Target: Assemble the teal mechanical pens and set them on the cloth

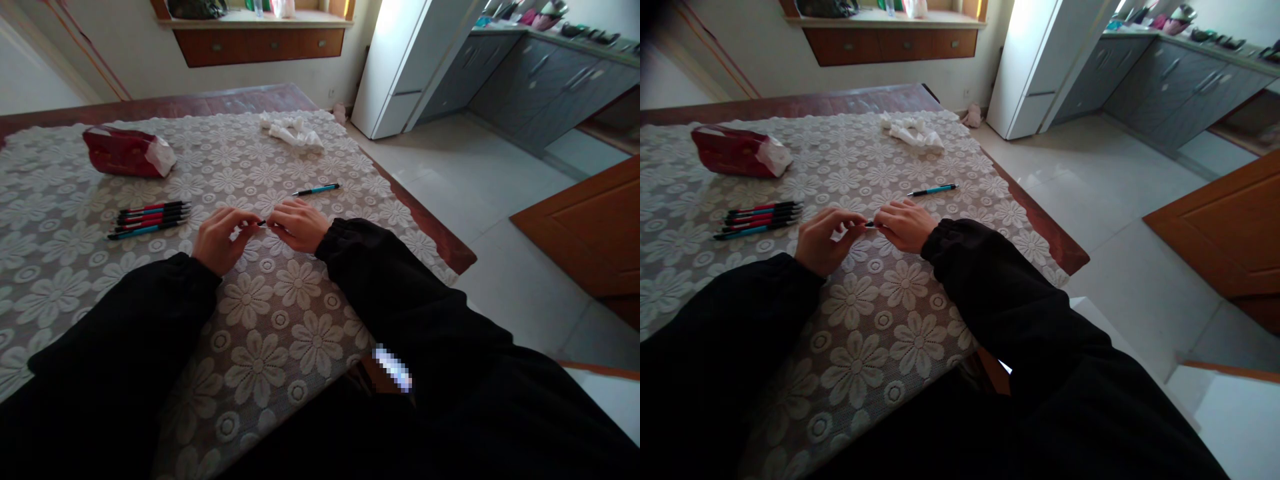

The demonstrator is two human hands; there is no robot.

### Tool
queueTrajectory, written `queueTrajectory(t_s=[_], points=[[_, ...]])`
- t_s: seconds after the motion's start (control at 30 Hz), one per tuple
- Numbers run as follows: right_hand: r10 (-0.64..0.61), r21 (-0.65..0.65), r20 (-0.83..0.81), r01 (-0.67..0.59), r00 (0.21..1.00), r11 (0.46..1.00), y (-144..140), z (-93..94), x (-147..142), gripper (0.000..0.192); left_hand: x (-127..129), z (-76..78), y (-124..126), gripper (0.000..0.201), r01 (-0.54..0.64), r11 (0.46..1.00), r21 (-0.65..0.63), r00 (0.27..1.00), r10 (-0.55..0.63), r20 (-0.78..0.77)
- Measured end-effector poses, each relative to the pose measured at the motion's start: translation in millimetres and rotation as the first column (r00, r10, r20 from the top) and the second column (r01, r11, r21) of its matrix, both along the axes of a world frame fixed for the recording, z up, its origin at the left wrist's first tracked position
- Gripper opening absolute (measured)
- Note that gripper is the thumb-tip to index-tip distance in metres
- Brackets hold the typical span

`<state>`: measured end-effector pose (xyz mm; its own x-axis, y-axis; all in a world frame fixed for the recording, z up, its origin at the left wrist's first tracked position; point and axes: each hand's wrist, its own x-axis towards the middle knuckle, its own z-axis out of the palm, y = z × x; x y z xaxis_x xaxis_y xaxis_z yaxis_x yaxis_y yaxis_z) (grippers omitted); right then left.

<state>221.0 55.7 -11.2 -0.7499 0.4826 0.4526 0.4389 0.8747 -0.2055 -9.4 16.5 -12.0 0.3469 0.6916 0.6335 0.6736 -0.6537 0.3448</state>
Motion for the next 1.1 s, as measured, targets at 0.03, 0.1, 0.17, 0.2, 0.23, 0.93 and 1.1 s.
queueTrajectory(t_s=[0.03,0.1,0.17,0.2,0.23,0.93,1.1], points=[[0.012,-0.027,-0.02,-0.012,1.0,1.0,0.0,-0.7,-0.5,0.025,0.7,0.7,-0.3,0.011,0.019,1.0,0.024,1.0,-0.019,0.019],[0.037,-0.08,-0.068,-0.042,0.997,0.996,1.1,-2.2,-0.8,0.022,2.5,2.3,-1.2,0.008,0.057,0.995,0.075,0.996,-0.062,0.06],[0.068,-0.128,-0.112,-0.082,0.991,0.988,2.6,-3.2,-0.8,0.021,4.2,3.4,-2.3,0.009,0.093,0.987,0.128,0.99,-0.106,0.096],[0.084,-0.15,-0.132,-0.103,0.988,0.983,3.3,-3.6,-0.7,0.02,4.9,3.5,-2.9,0.011,0.108,0.983,0.145,0.986,-0.124,0.108],[0.097,-0.168,-0.151,-0.122,0.984,0.978,3.9,-4.0,-0.7,0.02,5.4,3.4,-3.4,0.015,0.125,0.98,0.157,0.983,-0.144,0.118],[0.009,-0.19,-0.133,-0.035,0.991,0.981,8.8,-4.5,3.8,0.018,-1.5,-7.1,6.4,0.029,-0.105,0.974,-0.2,0.977,0.064,-0.204],[-0.039,-0.182,-0.096,0.021,0.995,0.983,10.8,-3.6,7.0,0.017,-1.6,-5.4,5.8,0.022,-0.205,0.961,-0.183,0.974,0.182,-0.136]])
